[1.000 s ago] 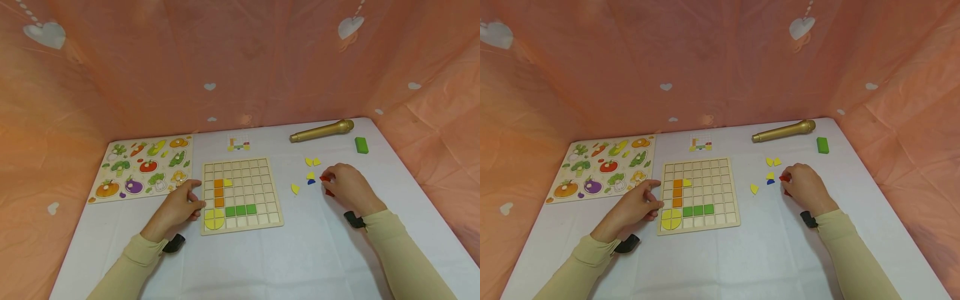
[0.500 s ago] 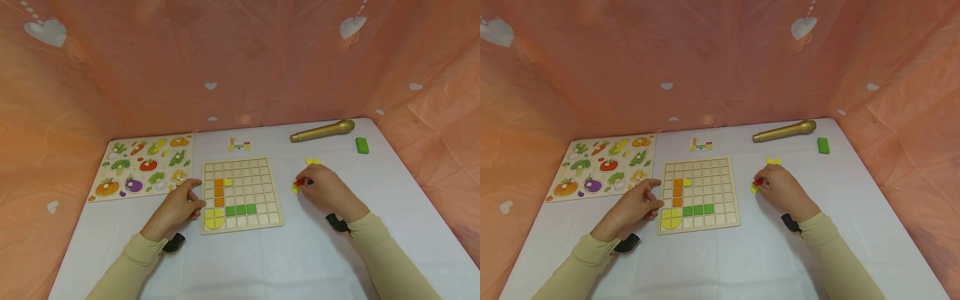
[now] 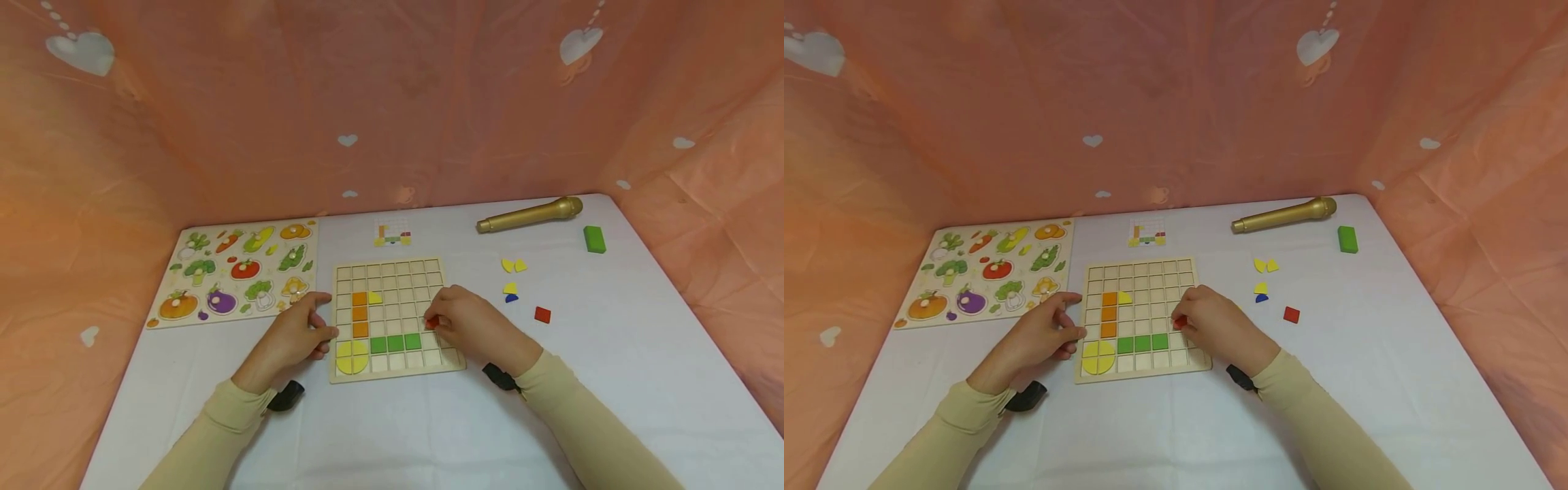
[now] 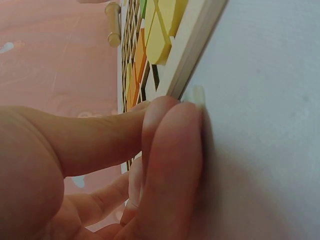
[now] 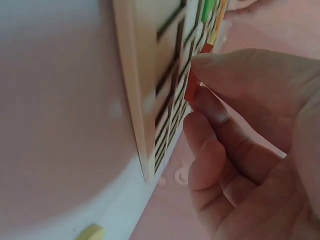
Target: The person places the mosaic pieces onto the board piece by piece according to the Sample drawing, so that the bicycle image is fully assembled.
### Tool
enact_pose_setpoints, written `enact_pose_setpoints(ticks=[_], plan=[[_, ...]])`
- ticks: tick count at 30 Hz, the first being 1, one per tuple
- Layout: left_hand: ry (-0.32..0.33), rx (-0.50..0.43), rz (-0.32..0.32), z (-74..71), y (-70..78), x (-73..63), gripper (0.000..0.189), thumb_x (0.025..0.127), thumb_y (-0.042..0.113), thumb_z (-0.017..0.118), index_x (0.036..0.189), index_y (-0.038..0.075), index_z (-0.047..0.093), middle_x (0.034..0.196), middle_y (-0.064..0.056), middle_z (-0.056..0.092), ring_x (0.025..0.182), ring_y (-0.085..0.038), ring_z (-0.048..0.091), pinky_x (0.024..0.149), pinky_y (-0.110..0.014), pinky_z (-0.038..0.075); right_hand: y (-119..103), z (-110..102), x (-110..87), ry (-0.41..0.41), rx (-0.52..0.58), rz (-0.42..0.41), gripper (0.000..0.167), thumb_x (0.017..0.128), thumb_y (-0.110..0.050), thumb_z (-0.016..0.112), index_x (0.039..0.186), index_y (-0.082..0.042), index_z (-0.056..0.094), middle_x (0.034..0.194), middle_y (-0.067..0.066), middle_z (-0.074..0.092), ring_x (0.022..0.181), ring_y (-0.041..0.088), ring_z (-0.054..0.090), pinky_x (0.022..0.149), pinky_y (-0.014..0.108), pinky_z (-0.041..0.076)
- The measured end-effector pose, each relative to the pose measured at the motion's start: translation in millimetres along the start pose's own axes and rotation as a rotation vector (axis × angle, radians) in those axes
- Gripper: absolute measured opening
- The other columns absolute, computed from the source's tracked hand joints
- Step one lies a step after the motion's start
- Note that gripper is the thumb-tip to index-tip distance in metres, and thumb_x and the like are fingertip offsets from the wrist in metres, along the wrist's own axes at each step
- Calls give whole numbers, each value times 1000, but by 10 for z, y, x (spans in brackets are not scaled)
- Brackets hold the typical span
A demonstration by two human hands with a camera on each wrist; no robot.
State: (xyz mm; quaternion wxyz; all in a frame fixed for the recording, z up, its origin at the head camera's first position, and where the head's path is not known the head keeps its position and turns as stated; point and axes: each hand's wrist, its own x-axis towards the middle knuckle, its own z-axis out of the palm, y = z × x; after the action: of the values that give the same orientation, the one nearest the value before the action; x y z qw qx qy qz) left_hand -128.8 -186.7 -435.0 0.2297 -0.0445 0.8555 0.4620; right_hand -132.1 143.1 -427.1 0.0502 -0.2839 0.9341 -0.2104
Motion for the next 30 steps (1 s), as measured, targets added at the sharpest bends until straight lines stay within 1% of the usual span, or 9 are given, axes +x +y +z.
enact_pose_setpoints(ticks=[4,9,17,25,30], plan=[[0,-19,-15,10,6,0,67,101,10,76,160,14,44,107,-15,59,74,-20,68,67,-31,64,-43,30,-11,-8,-7,-11,19,92,-6,85,109,-13,82,104,-5,70,105,13,63,87,29,61],[-3,-12,-3,20,1,8,67,101,10,76,160,13,44,106,-15,59,73,-20,68,67,-31,63,-33,49,-1,-11,-35,-24,18,93,-7,85,110,-14,82,106,-5,70,106,13,63,89,30,61],[7,3,-28,19,10,7,68,100,10,77,159,14,45,107,-14,58,72,-19,69,66,-30,64,-33,50,18,-17,-36,-38,19,93,-6,84,111,-14,82,107,-4,71,107,14,64,90,31,62],[5,7,-12,10,18,-2,67,101,8,75,160,12,44,106,-15,59,72,-18,69,65,-30,64,-26,40,22,-5,-48,-54,18,93,-6,84,109,-14,82,106,-4,70,105,14,63,89,30,61],[3,12,0,1,17,-2,67,101,8,75,160,11,43,105,-15,59,72,-19,68,65,-30,63,-31,40,37,-14,-49,-45,19,93,-6,83,110,-15,82,107,-5,70,106,14,63,89,30,62]])
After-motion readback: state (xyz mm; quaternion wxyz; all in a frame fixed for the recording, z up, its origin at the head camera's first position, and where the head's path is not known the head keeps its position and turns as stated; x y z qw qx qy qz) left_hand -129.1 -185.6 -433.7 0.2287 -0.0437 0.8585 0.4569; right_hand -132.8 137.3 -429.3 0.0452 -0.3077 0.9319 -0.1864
